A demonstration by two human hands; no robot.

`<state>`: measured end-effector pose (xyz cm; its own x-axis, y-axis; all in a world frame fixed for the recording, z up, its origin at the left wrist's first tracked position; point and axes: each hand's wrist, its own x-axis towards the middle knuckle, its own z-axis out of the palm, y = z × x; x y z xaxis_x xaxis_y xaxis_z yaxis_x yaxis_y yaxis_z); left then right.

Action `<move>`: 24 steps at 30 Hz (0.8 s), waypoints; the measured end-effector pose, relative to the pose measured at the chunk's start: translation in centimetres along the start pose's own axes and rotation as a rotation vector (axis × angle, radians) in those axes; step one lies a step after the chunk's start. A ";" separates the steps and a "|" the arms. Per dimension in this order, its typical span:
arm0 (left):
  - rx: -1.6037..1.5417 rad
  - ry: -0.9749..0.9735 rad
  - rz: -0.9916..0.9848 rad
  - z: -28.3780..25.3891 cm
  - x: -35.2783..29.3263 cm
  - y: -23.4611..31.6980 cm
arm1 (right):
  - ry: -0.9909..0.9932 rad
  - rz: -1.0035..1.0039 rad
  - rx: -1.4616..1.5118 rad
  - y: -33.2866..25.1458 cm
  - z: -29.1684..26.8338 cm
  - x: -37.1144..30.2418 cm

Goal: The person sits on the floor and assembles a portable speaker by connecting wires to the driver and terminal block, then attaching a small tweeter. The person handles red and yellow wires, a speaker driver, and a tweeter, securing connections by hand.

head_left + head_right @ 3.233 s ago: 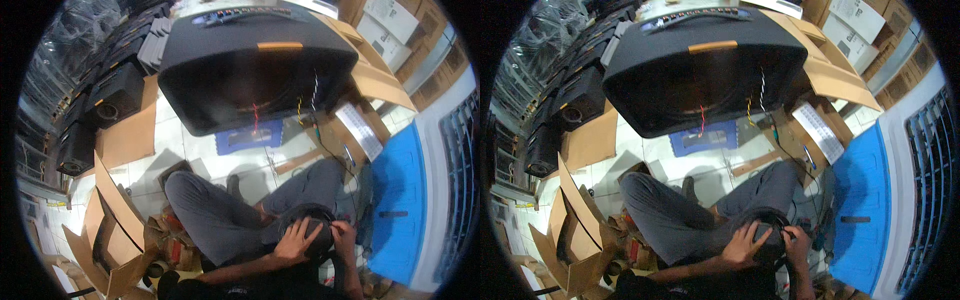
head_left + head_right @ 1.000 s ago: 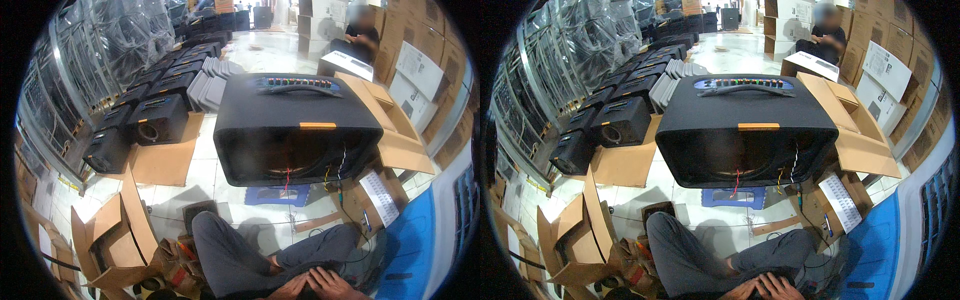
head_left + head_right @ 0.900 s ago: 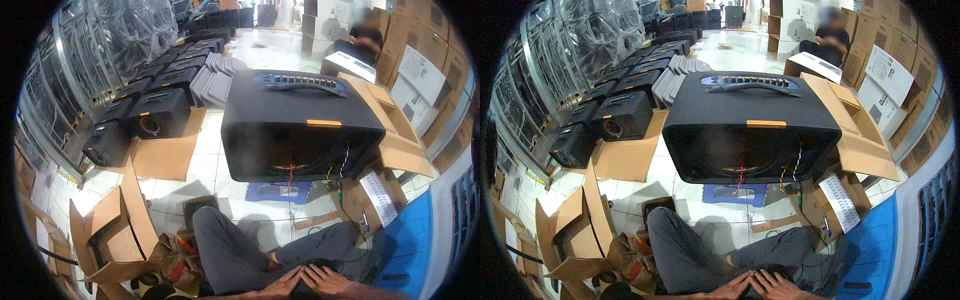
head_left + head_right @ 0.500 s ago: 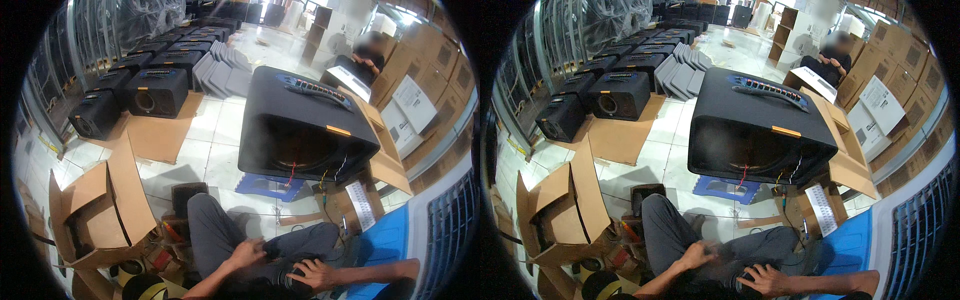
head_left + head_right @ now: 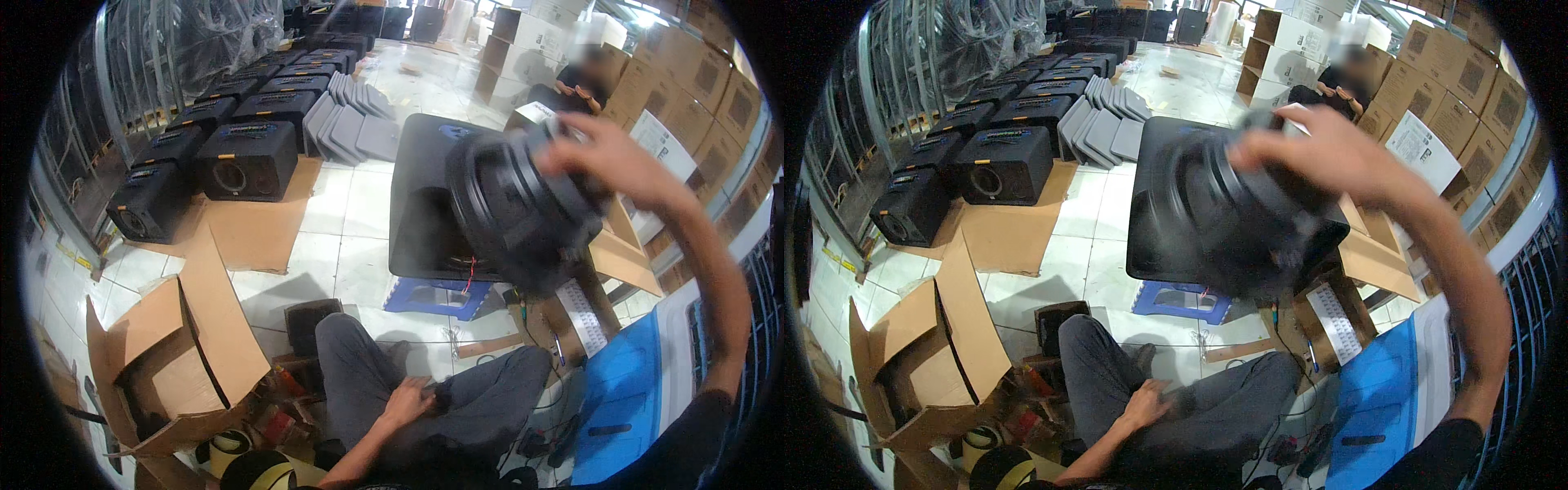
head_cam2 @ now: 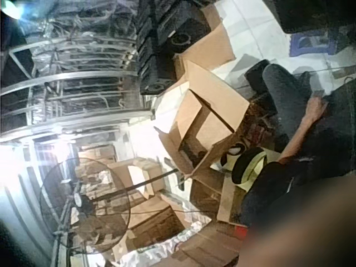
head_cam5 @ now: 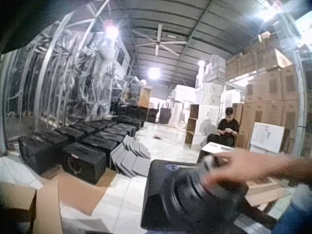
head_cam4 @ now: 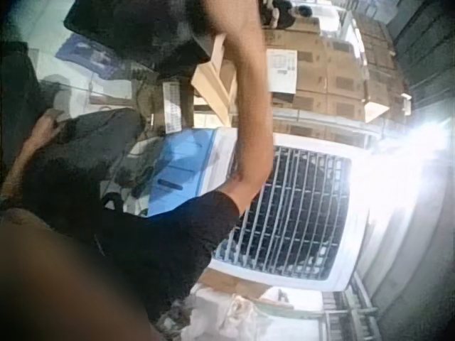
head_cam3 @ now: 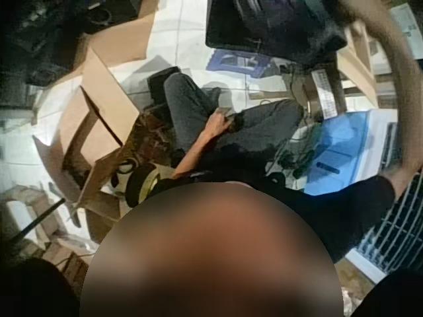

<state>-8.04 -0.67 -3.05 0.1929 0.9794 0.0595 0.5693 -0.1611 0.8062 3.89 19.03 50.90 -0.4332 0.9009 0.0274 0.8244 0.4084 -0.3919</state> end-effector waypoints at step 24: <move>-0.045 0.054 -0.031 0.1 0.0 0.1 | -0.146 0.346 -0.110 -0.3 3.5 16.0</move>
<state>-7.94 -0.73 -3.01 0.1318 0.9892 0.0645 0.5372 -0.1259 0.8340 -4.57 32.77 48.26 -0.1635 0.9608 -0.2238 0.9616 0.1045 -0.2539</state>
